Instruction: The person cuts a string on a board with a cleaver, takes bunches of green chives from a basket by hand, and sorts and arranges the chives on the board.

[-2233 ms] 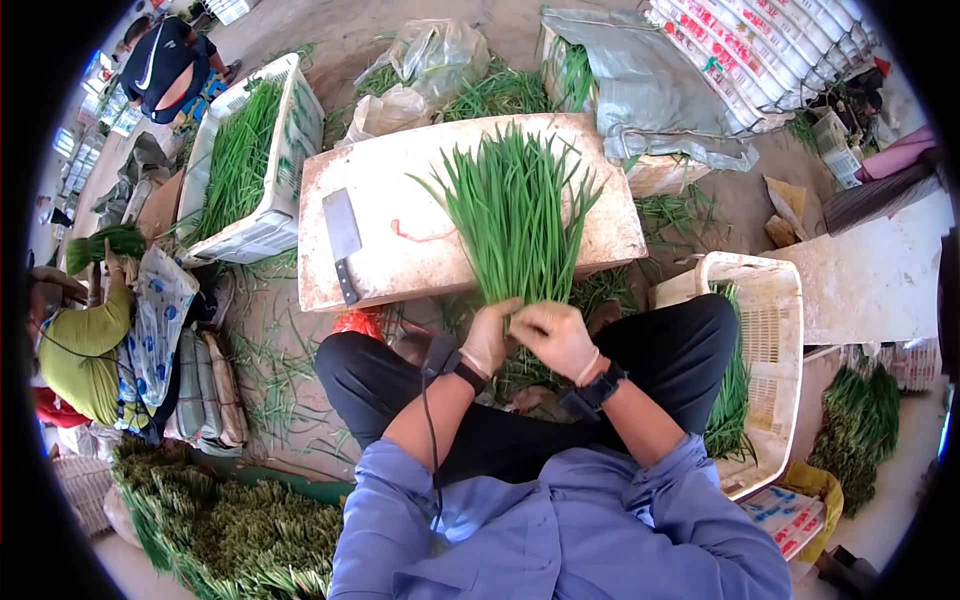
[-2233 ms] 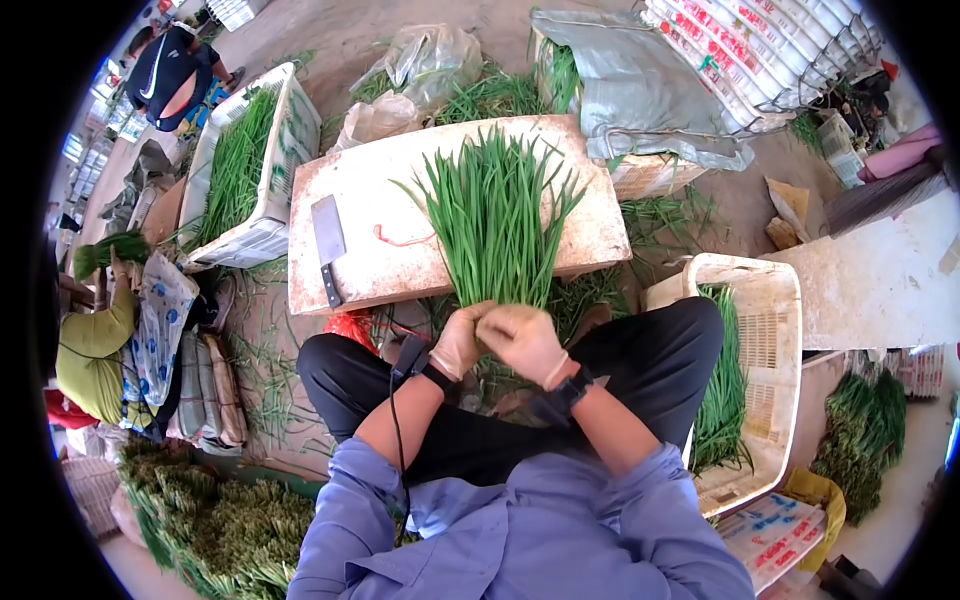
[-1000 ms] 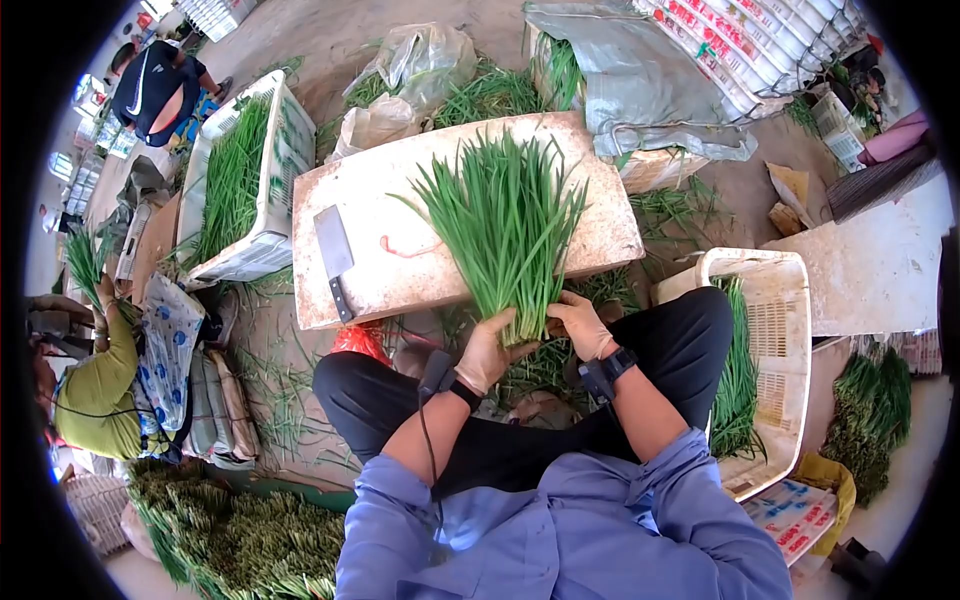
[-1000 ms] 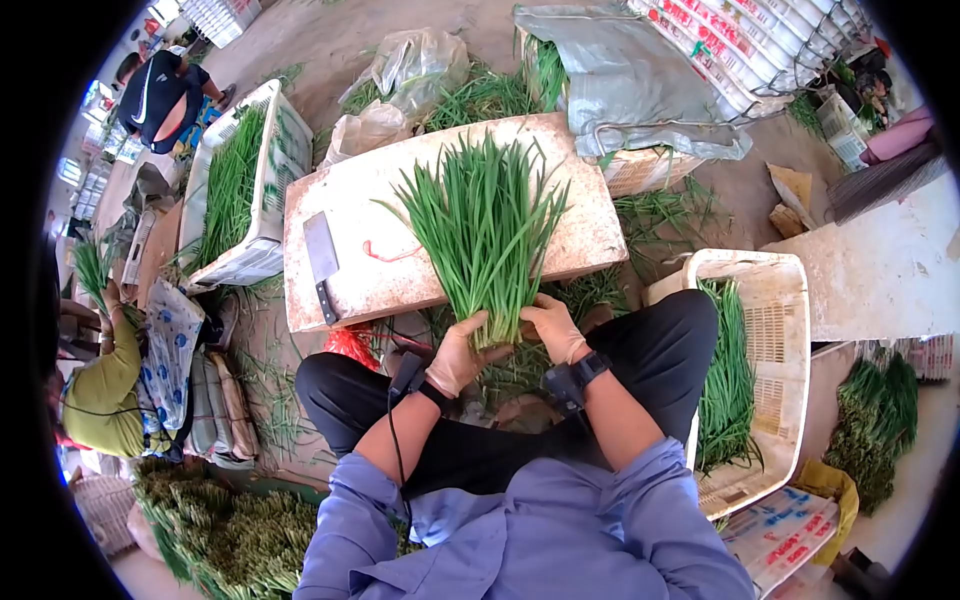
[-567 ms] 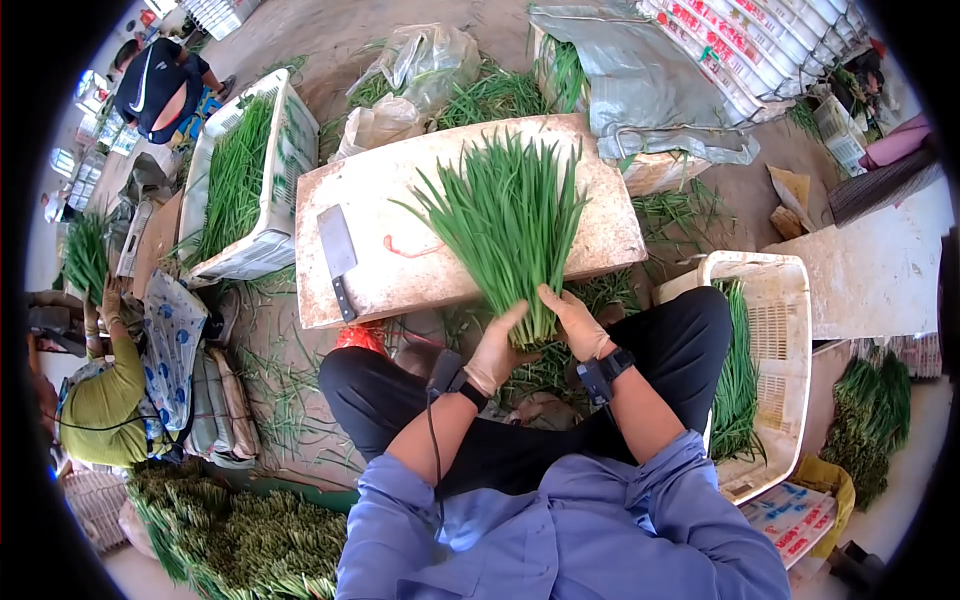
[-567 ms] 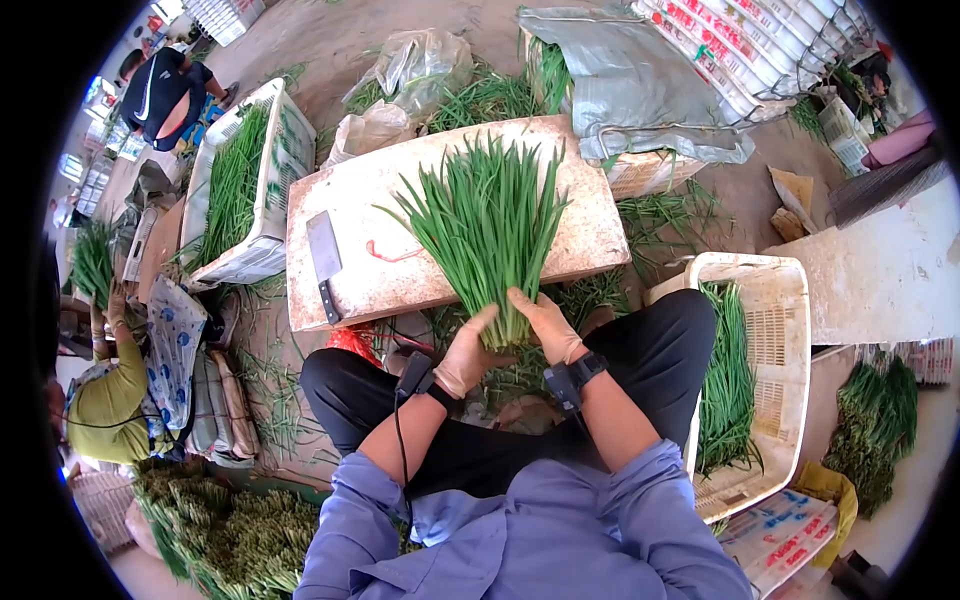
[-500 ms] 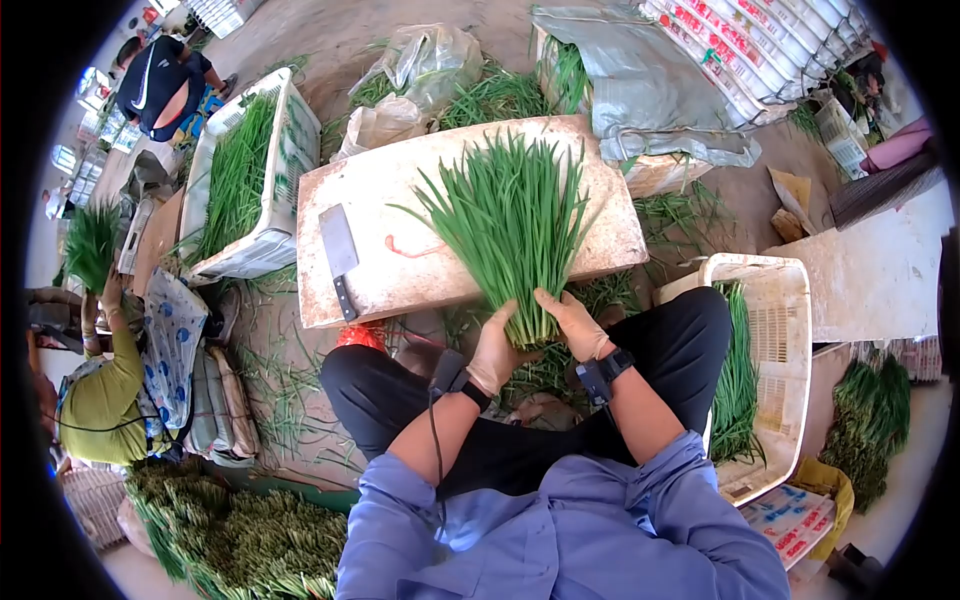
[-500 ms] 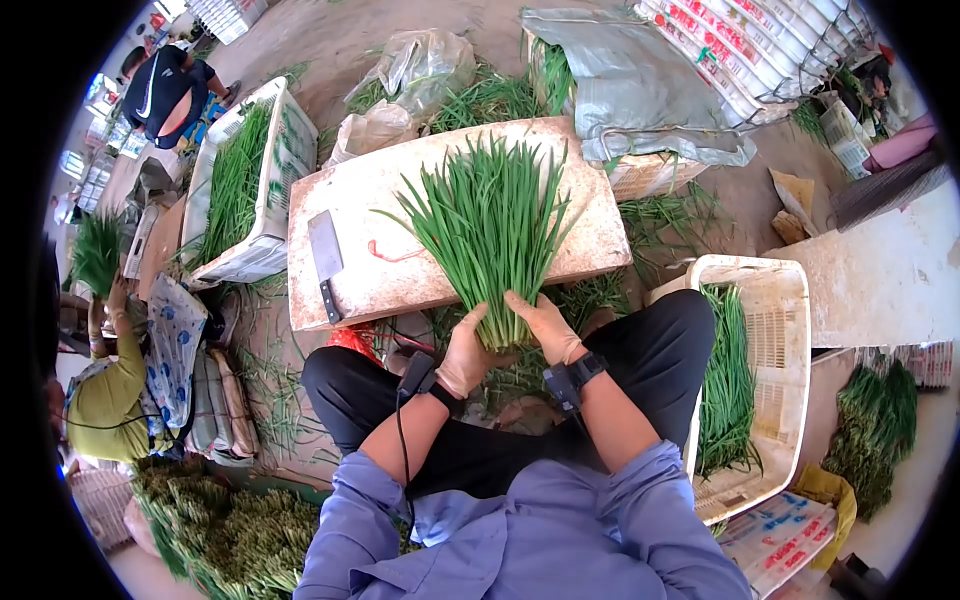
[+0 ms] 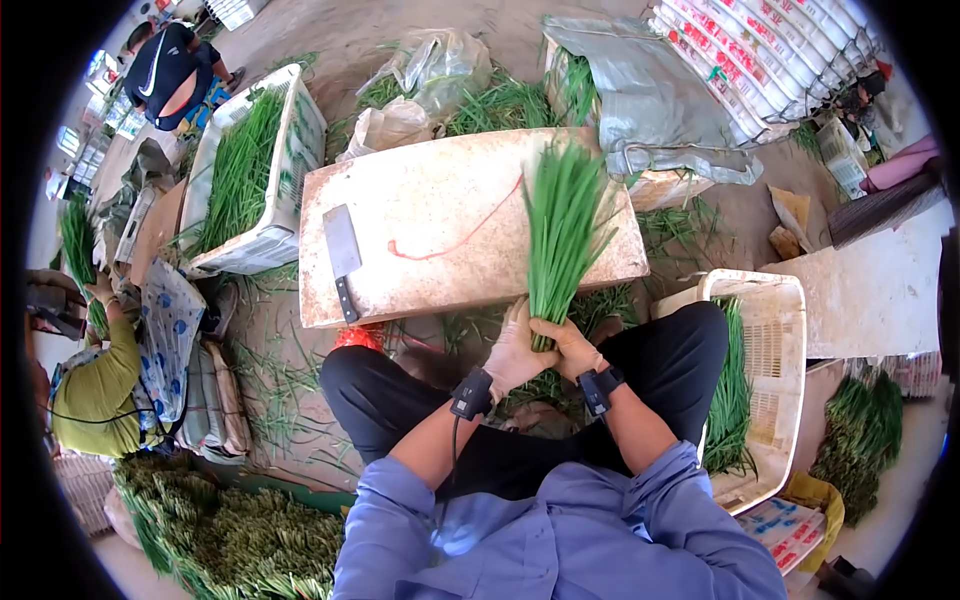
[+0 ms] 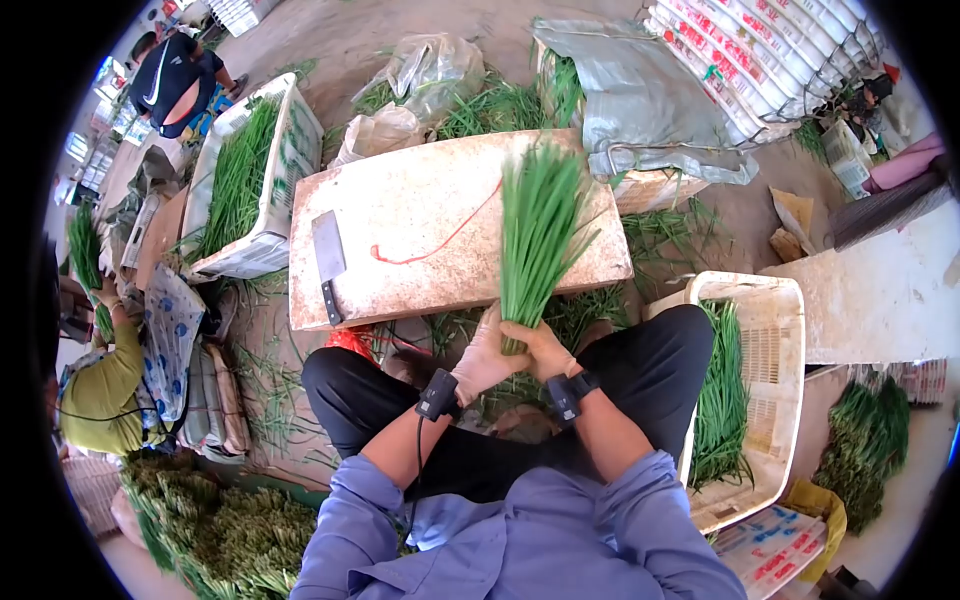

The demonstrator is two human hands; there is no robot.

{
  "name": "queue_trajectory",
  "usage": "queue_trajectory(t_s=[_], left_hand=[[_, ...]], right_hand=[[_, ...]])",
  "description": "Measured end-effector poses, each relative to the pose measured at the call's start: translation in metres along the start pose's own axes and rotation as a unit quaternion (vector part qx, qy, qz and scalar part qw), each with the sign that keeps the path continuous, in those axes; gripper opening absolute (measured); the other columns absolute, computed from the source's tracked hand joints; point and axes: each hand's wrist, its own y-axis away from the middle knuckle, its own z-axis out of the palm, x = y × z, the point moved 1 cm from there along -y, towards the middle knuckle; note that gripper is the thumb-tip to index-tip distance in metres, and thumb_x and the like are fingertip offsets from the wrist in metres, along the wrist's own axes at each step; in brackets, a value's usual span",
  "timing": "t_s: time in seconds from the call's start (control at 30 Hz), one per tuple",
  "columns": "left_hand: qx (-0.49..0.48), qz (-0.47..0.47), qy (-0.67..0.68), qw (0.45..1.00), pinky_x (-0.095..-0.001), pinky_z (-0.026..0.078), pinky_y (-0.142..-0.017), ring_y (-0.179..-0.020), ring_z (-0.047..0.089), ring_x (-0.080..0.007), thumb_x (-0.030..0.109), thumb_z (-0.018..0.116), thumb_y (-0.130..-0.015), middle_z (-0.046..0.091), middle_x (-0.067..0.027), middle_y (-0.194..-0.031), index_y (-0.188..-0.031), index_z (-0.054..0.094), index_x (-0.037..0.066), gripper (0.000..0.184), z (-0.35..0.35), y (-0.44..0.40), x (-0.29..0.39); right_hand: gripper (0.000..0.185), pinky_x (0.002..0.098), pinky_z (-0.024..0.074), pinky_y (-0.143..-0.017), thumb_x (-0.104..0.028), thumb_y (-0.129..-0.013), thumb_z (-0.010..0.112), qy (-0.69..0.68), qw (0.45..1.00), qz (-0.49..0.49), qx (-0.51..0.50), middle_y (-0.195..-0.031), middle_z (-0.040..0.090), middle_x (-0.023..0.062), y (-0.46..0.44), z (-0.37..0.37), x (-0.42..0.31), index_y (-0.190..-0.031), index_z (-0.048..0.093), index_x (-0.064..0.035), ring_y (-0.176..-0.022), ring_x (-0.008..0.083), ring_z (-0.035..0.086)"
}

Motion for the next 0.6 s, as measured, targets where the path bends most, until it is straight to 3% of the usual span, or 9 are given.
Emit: queue_trajectory(t_s=[0.13,0.17,0.27,0.3,0.4,0.47,0.5,0.53,0.6], left_hand=[[-0.085,-0.023,0.062,0.994,-0.0479,0.034,-0.126,-0.152,0.036,-0.0464,0.028,0.090,-0.075,0.031,-0.0346,-0.165,-0.160,0.038,-0.003,0.104,-0.009,-0.007,-0.001],[-0.082,-0.047,0.105,0.990,-0.0420,0.039,-0.122,-0.147,0.047,-0.0327,0.019,0.085,-0.087,0.045,-0.0228,-0.160,-0.161,0.041,-0.001,0.088,-0.012,-0.004,0.002],[-0.096,-0.100,0.298,0.944,-0.0425,0.040,-0.123,-0.144,0.050,-0.0302,0.015,0.081,-0.094,0.049,-0.0194,-0.159,-0.160,0.043,0.000,0.077,-0.032,-0.011,0.014],[-0.038,-0.121,0.312,0.942,-0.0453,0.038,-0.125,-0.148,0.049,-0.0340,0.024,0.084,-0.092,0.053,-0.0227,-0.157,-0.159,0.044,-0.003,0.083,-0.035,-0.013,0.004],[0.104,-0.119,0.395,0.905,-0.0377,0.049,-0.116,-0.127,0.064,-0.0250,0.006,0.080,-0.094,0.069,-0.0116,-0.137,-0.137,0.064,-0.002,0.047,-0.056,-0.021,-0.041],[0.169,-0.110,0.406,0.891,-0.0352,0.053,-0.109,-0.120,0.066,-0.0228,-0.001,0.075,-0.096,0.072,-0.0092,-0.127,-0.129,0.068,-0.001,0.034,-0.078,-0.024,-0.039],[0.210,-0.149,0.341,0.904,-0.0329,0.052,-0.106,-0.118,0.065,-0.0203,-0.002,0.073,-0.096,0.071,-0.0092,-0.126,-0.130,0.067,0.001,0.034,-0.084,-0.026,-0.044],[0.230,-0.139,0.330,0.905,-0.0257,0.051,-0.091,-0.108,0.065,-0.0125,0.003,0.068,-0.101,0.071,-0.0043,-0.119,-0.132,0.067,0.004,0.031,-0.088,-0.029,-0.049],[0.268,-0.162,0.297,0.902,-0.0275,0.052,-0.091,-0.105,0.066,-0.0122,0.002,0.069,-0.100,0.071,-0.0034,-0.118,-0.132,0.067,0.004,0.032,-0.095,-0.031,-0.054]], right_hand=[[0.046,0.0381,0.0530,-0.104,-0.019,-0.097,0.076,-0.095,0.995,-0.023,-0.034,-0.129,0.071,0.0064,-0.001,-0.018,0.010,-0.139,0.063,-0.0073,-0.115,0.0197,0.068],[0.045,0.0386,0.0545,-0.100,-0.020,-0.097,0.075,-0.151,0.987,-0.020,-0.045,-0.130,0.071,0.0092,-0.009,-0.024,0.019,-0.139,0.063,-0.0065,-0.109,0.0208,0.069],[0.045,0.0370,0.0565,-0.094,-0.019,-0.097,0.074,-0.212,0.977,-0.025,-0.030,-0.133,0.071,0.0134,0.014,-0.009,-0.004,-0.139,0.063,-0.0049,-0.103,0.0214,0.069],[0.049,0.0348,0.0568,-0.086,-0.020,-0.096,0.075,-0.288,0.953,-0.009,-0.090,-0.135,0.069,0.0178,0.006,-0.028,-0.001,-0.140,0.062,-0.0031,-0.097,0.0213,0.068],[0.053,0.0317,0.0557,-0.079,-0.019,-0.095,0.077,-0.374,0.900,-0.014,-0.224,-0.137,0.068,0.0195,0.021,-0.025,-0.022,-0.143,0.061,-0.0026,-0.092,0.0209,0.068],[0.054,0.0318,0.0566,-0.075,-0.019,-0.095,0.077,-0.353,0.917,-0.022,-0.183,-0.139,0.067,0.0200,0.024,-0.030,-0.026,-0.144,0.061,-0.0031,-0.089,0.0216,0.069],[0.054,0.0318,0.0568,-0.074,-0.020,-0.095,0.077,-0.344,0.928,-0.021,-0.145,-0.139,0.067,0.0201,0.020,-0.039,-0.024,-0.144,0.061,-0.0031,-0.088,0.0216,0.069],[0.054,0.0318,0.0570,-0.073,-0.020,-0.096,0.077,-0.334,0.936,-0.020,-0.108,-0.139,0.067,0.0203,0.015,-0.047,-0.022,-0.144,0.061,-0.0032,-0.087,0.0216,0.070],[0.062,0.0307,0.0573,-0.071,-0.024,-0.097,0.076,-0.357,0.927,-0.013,-0.114,-0.147,0.061,0.0221,0.014,-0.051,-0.024,-0.151,0.054,-0.0036,-0.086,0.0213,0.071]])
